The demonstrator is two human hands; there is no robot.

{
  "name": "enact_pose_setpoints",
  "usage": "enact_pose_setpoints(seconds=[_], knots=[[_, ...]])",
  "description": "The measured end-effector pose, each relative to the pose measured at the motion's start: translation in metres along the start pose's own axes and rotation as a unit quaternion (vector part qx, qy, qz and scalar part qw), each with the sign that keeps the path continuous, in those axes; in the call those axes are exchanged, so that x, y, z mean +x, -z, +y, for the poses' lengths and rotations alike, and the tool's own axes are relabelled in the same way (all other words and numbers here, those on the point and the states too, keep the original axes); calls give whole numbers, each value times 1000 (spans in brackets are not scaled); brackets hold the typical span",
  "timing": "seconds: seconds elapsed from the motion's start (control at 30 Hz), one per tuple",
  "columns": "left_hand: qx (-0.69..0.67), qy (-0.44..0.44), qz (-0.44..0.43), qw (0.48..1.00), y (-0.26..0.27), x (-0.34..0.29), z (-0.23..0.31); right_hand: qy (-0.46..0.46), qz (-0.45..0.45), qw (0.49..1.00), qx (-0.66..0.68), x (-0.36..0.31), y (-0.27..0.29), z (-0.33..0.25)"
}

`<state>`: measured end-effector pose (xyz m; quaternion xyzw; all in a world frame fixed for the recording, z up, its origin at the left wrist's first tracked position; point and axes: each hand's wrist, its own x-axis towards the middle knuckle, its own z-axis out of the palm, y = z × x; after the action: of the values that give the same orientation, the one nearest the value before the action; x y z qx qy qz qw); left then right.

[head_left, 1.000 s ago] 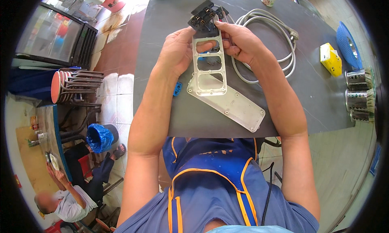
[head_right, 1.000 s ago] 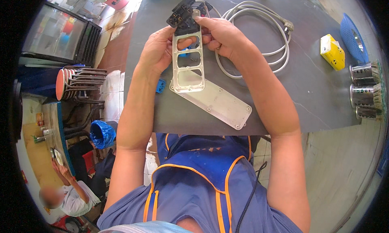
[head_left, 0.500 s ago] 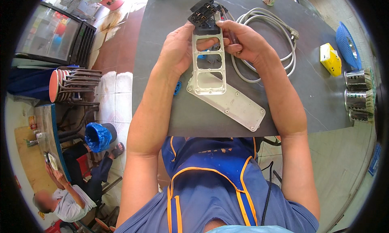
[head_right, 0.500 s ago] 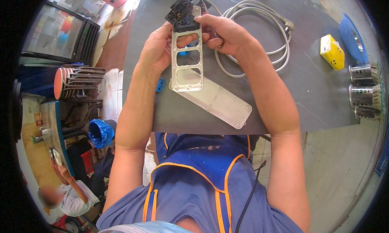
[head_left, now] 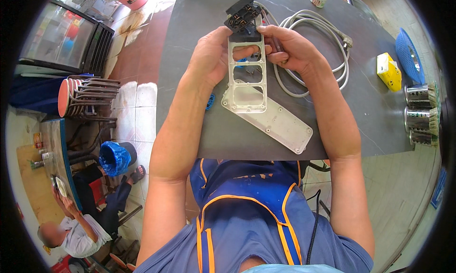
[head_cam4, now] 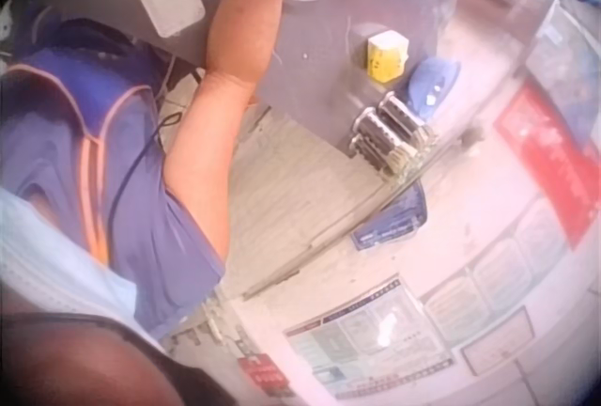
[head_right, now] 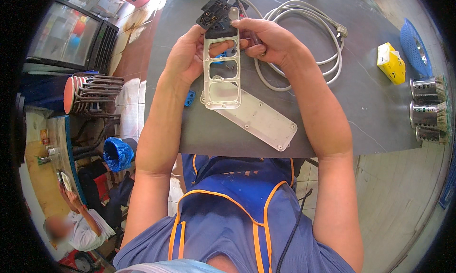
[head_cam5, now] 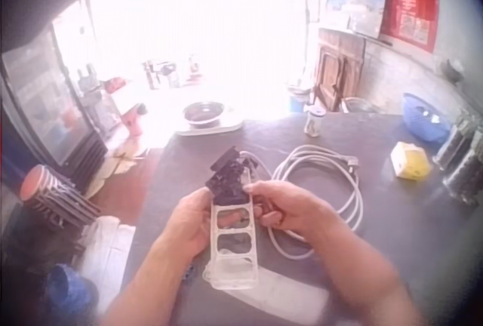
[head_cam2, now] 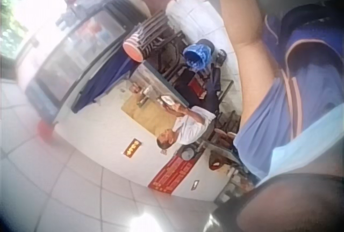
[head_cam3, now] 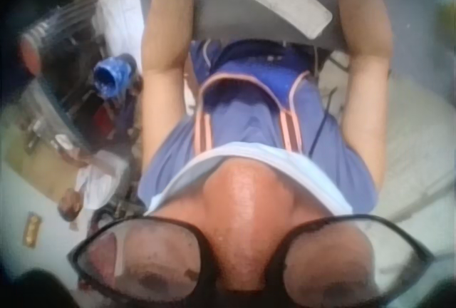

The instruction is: The person assembles an electrical component by inserting a black module into a white plastic housing and securing it with a screwdriver. They then insert blue plastic inserts into the remaining slots of the housing.

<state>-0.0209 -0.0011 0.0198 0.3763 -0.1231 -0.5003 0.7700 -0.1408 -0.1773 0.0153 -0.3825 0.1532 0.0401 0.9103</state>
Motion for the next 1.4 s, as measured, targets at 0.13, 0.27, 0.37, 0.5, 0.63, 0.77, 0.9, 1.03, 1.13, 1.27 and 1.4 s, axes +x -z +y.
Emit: enact_pose_setpoints(seconds=[0.13, 0.27, 0.37, 0.5, 0.63, 0.77, 0.9, 1.03, 1.13, 1.27, 1.4], knots=[[-5, -2, 10, 1000, -5, -1, 1, -2, -11, 1000, -21, -1, 4, -1], [6, -6, 7, 1000, -3, -1, 0, -3, 1, 999, -52, -1, 7, -2], [35, -20, 30, 999, -3, 0, -1, 23, 45, 995, -87, -2, 0, 2], [76, -36, 28, 996, -1, -1, -1, 84, 109, 976, -168, -6, -14, 10], [95, -49, 35, 994, 0, 1, -3, 105, 132, 960, -225, -8, -19, 11], [110, -60, 38, 991, 1, 1, -4, 104, 134, 954, -247, -9, -23, 10], [120, -59, 39, 990, 1, 2, -6, 122, 141, 939, -288, -7, -18, 12], [145, -55, 43, 987, -2, 0, -6, 121, 139, 940, -287, -8, -16, 13], [153, -50, 43, 986, -4, -1, -4, 124, 151, 937, -290, -8, -20, 13], [145, -40, 23, 988, -5, -3, -2, 127, 155, 940, -277, -6, -19, 11], [145, -32, 31, 988, -4, -3, 0, 128, 148, 940, -278, -6, -17, 10]])
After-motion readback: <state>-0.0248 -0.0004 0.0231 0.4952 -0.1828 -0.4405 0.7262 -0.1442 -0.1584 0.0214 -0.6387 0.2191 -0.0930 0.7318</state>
